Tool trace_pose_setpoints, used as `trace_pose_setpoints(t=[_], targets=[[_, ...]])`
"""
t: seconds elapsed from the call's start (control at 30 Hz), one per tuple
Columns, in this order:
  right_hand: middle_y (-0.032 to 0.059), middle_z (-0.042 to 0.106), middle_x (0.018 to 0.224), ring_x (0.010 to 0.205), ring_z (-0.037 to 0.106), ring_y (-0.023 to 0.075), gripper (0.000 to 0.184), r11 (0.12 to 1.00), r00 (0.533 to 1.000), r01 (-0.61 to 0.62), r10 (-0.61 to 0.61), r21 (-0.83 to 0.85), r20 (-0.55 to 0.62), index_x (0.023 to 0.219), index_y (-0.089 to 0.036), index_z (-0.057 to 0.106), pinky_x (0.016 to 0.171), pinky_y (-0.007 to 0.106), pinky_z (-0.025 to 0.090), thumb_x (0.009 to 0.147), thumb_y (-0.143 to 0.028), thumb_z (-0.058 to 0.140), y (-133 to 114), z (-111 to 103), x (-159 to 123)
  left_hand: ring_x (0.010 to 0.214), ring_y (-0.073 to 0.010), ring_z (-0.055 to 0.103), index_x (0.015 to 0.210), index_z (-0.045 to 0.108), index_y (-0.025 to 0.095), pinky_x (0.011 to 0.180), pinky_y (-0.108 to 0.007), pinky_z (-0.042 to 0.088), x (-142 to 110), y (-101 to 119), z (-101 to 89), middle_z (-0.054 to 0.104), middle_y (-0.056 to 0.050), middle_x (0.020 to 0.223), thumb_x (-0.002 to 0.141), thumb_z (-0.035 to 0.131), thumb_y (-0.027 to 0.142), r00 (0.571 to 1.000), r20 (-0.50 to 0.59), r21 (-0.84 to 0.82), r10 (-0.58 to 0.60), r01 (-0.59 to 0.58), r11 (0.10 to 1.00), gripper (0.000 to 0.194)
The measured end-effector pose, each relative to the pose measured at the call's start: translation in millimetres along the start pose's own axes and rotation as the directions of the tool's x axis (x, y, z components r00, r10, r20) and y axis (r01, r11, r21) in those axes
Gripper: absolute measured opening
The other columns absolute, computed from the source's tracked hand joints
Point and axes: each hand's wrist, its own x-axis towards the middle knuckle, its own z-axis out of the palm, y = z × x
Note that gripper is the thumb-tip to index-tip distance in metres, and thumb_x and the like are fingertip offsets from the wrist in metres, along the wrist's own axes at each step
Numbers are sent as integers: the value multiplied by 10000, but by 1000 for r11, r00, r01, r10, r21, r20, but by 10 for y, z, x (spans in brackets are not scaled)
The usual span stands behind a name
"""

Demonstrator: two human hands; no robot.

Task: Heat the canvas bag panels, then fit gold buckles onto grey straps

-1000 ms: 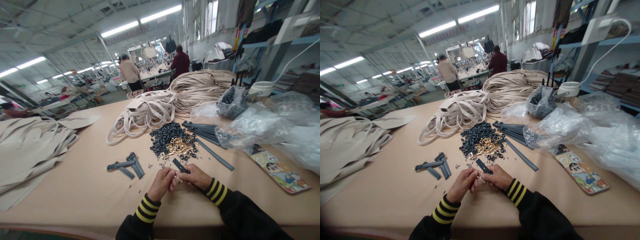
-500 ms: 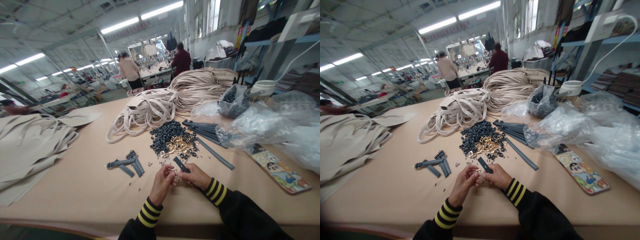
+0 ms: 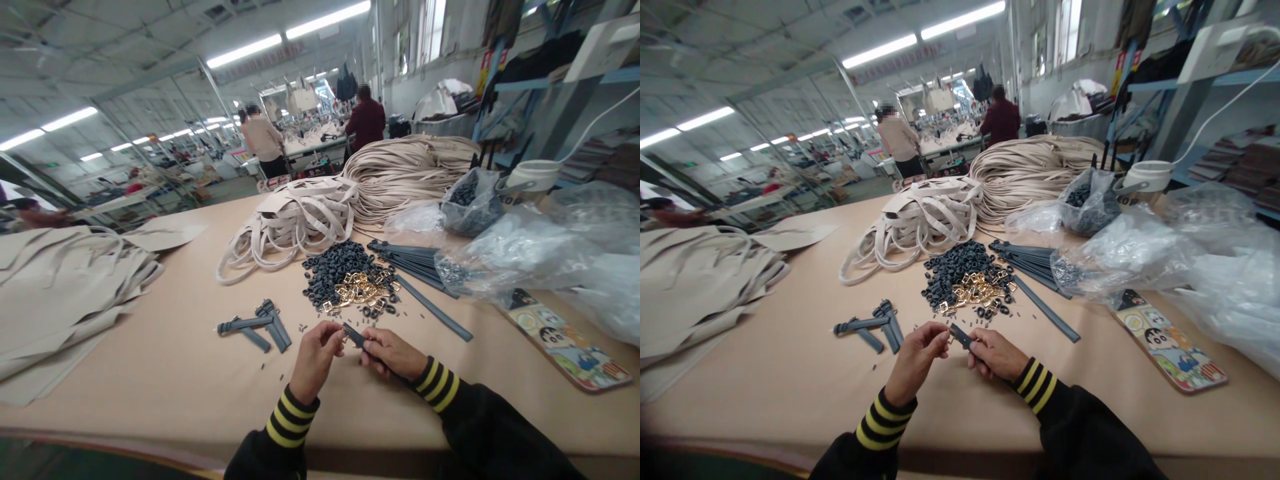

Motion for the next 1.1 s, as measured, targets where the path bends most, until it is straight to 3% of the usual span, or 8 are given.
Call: trace_pose_setpoints(t=[0.17,0.27,0.4,0.5,0.7,0.9,1.0,1.1], targets=[[-45,512,566,342,340,23,242,997,990,48,-56,63,129,916,-140,511,319,123,259,846,-349,410,-13,-46,-44,533,-42,499,792,556,109,502,-143,434,38,-106,-122,543,15,644,689,640,287,989,7,-299,-145,140,944,222],[-38,519,573,347,352,22,266,997,979,57,-67,59,191,941,-133,530,328,124,264,847,-357,419,-3,-61,-50,503,-24,488,765,551,107,474,-112,418,5,-105,-124,534,25,616,641,690,258,967,103,-450,-233,254,856,240],[-39,516,576,353,361,21,268,996,974,81,-85,29,209,935,-130,550,334,127,261,849,-350,422,-9,-53,-56,474,-15,474,745,542,107,470,-102,411,-45,-155,15,529,30,568,585,732,258,918,255,-533,-302,394,748,290],[-46,504,556,349,358,22,251,995,985,89,-83,-36,153,872,-126,560,335,131,261,845,-339,429,-22,-30,-57,457,-20,453,723,539,108,433,-111,375,-50,-272,170,525,34,559,593,719,279,935,221,-495,-279,354,793,281],[-13,576,593,360,435,43,253,997,998,69,-69,-31,2,739,-146,473,342,145,307,820,-385,453,24,23,-10,452,-65,458,730,502,123,422,-169,358,-7,-440,337,512,31,530,696,601,360,992,65,-264,-111,125,956,259],[-35,583,623,461,542,102,171,991,984,114,-122,-71,-128,859,-203,391,412,186,397,790,-312,503,87,34,20,504,-81,486,764,441,165,478,-190,393,-26,-468,335,511,40,586,740,534,285,999,-3,-157,-38,37,987,155],[-33,560,630,511,538,101,56,961,972,174,-203,-216,-117,818,-192,453,494,207,414,804,-244,470,67,31,10,561,-77,487,744,490,142,523,-187,391,-59,-457,277,516,19,636,724,545,246,997,70,-177,-16,28,984,120],[-30,540,614,543,508,103,40,907,957,201,-262,-369,-123,779,-182,505,536,215,392,792,-203,473,49,40,7,580,-82,489,751,525,120,528,-192,390,-87,-452,222,518,-2,663,730,550,309,987,141,-285,-77,114,952,192]])
